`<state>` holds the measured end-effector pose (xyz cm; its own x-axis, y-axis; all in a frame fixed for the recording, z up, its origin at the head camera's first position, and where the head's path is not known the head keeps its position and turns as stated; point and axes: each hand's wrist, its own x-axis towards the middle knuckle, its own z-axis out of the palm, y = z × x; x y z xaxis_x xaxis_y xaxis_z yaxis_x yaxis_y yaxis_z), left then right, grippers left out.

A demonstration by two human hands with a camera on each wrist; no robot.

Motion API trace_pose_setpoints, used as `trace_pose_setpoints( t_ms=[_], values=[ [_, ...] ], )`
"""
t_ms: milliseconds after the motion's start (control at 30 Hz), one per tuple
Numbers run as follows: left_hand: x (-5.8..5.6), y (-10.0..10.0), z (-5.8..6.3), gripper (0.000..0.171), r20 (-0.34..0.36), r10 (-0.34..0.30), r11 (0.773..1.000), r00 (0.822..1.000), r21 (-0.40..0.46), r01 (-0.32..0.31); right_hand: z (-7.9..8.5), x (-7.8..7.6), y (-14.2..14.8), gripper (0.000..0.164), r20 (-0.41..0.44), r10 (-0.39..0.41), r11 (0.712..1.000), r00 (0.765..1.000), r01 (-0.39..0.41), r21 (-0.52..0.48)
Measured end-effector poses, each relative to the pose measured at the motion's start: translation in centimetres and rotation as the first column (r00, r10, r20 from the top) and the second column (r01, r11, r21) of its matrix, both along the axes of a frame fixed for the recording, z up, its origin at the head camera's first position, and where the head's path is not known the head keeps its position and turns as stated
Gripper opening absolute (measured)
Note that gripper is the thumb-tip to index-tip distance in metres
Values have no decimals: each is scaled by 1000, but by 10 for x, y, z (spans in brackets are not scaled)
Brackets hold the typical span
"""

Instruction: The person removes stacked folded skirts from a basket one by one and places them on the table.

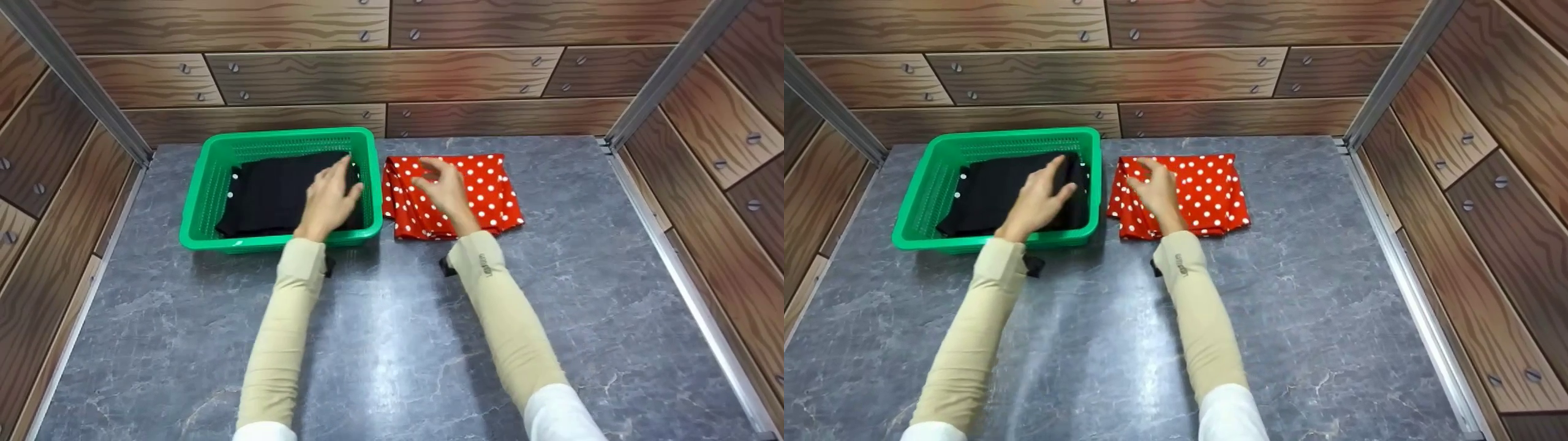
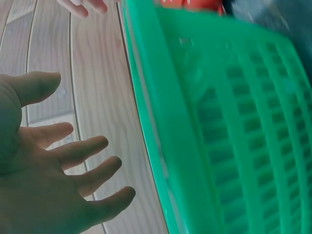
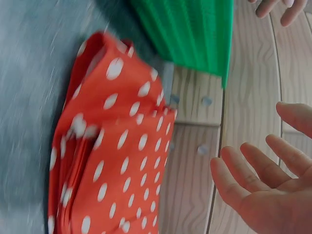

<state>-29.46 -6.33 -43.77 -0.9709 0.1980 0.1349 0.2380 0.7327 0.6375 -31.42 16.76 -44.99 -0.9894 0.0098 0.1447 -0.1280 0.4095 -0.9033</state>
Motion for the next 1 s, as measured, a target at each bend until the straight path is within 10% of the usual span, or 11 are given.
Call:
trace_pose_setpoints(
  t_ms=[1000],
  values=[
    [14,-117,0,65,68,195,980,979,-52,-191,15,-3,-91,53,34,206,977,978,-208,47]
  ],
)
